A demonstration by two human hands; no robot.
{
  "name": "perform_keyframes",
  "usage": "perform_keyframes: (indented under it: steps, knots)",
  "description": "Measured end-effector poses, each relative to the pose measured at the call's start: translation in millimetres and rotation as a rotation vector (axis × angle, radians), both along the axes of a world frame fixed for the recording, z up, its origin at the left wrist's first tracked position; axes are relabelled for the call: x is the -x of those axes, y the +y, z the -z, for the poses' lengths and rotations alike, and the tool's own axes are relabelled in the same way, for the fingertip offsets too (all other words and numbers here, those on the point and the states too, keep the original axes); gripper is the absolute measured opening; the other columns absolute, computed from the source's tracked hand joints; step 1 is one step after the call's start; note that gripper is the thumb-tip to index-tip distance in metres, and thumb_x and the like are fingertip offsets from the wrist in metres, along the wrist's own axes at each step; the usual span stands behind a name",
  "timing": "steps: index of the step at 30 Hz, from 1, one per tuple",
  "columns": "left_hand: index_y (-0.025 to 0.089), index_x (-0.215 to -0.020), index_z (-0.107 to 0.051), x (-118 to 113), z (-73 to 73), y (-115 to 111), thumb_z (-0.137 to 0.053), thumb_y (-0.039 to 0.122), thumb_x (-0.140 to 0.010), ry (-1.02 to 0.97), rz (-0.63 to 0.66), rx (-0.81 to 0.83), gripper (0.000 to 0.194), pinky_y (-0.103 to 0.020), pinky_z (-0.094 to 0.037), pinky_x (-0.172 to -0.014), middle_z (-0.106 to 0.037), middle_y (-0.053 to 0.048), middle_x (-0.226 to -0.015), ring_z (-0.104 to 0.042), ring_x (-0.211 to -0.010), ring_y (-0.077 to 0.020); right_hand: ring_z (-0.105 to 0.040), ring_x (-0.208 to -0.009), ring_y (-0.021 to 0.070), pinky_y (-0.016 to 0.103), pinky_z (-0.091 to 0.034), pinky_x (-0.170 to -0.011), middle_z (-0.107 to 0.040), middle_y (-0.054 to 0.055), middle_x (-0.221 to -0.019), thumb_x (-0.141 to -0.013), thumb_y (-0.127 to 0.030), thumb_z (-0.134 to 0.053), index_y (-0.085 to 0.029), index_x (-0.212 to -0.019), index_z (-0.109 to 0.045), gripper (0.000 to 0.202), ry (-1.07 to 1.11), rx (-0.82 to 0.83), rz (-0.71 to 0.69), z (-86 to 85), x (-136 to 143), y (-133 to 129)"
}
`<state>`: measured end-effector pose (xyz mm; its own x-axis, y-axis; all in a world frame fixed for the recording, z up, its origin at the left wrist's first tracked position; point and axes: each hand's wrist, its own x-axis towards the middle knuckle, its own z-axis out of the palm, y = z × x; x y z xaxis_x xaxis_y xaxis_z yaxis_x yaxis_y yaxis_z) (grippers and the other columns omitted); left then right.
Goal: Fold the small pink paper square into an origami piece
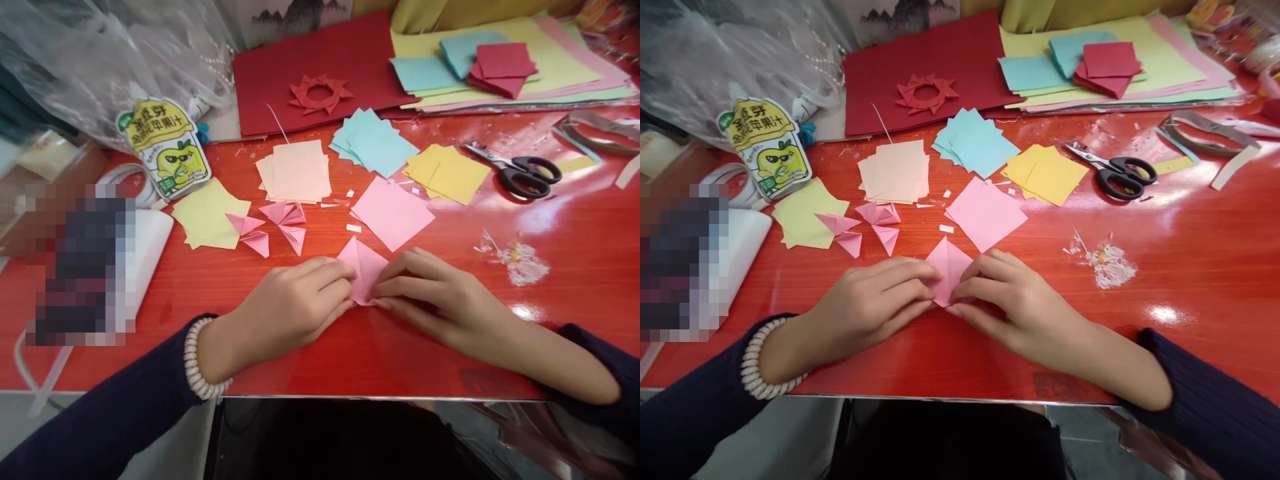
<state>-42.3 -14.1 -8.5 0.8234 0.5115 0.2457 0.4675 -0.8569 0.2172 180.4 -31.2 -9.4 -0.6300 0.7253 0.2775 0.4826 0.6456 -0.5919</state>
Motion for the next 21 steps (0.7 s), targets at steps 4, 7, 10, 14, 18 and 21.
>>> perform_keyframes:
  steps: [4,7,10,14,18,21]
  knots:
    - [0.013,-0.098,-0.056,-2,-0.7,-1,-0.042,0.023,-0.092,0.018,-0.052,0.044,0.018,-0.027,-0.049,-0.082,-0.062,-0.005,-0.105,-0.058,-0.097,-0.0155,-0.054,-0.077,0.0165,0.03,-0.048,-0.067,-0.06,0.006,-0.081,-0.086,-0.014,-0.049,-0.018,-0.088,-0.062,0.013,0.033,0.038,0.046,1.0,4,1]
    - [0.013,-0.105,-0.052,-3,-0.4,-1,-0.043,0.029,-0.092,-0.002,-0.093,0.043,0.023,-0.026,-0.05,-0.079,-0.062,-0.006,-0.1,-0.059,-0.092,-0.0152,-0.053,-0.074,0.0164,0.029,-0.047,-0.064,-0.057,0.007,-0.079,-0.086,-0.016,-0.048,-0.018,-0.084,-0.058,0.011,0.02,0.018,0.12,3.1,7,1]
    - [0.011,-0.108,-0.049,-3,-0.2,0,-0.044,0.034,-0.091,-0.041,-0.114,0.035,0.029,-0.025,-0.052,-0.075,-0.063,-0.007,-0.099,-0.061,-0.089,-0.015,-0.052,-0.072,0.0151,0.028,-0.047,-0.064,-0.054,0.006,-0.081,-0.086,-0.016,-0.049,-0.017,-0.086,-0.055,0.007,-0.015,0.027,0.151,4.4,9,0]
    - [0.013,-0.11,-0.052,0,-1.3,3,-0.045,0.032,-0.091,-0.018,-0.02,0.008,0.028,-0.027,-0.053,-0.078,-0.063,-0.006,-0.105,-0.06,-0.094,-0.0165,-0.051,-0.068,0.0122,0.025,-0.046,-0.061,-0.052,0.005,-0.081,-0.084,-0.015,-0.051,-0.016,-0.094,-0.054,0.01,-0.041,0.088,0.193,5.2,10,-1]
    - [0.017,-0.107,-0.058,6,-1.6,7,-0.045,0.027,-0.091,-0.012,0.064,-0.03,0.024,-0.03,-0.054,-0.078,-0.061,-0.007,-0.113,-0.06,-0.097,-0.0188,-0.051,-0.068,0.0121,0.024,-0.046,-0.06,-0.053,0.004,-0.081,-0.085,-0.022,-0.053,-0.016,-0.1,-0.053,0.016,-0.041,0.106,0.22,6.9,9,-1]
    - [0.016,-0.104,-0.062,9,-0.4,9,-0.047,0.025,-0.09,-0.041,0.104,-0.049,0.023,-0.031,-0.055,-0.078,-0.062,-0.009,-0.112,-0.061,-0.097,-0.0197,-0.051,-0.069,0.0126,0.025,-0.046,-0.061,-0.053,0.004,-0.081,-0.084,-0.021,-0.054,-0.016,-0.102,-0.052,0.018,-0.051,0.09,0.206,8.0,8,0]
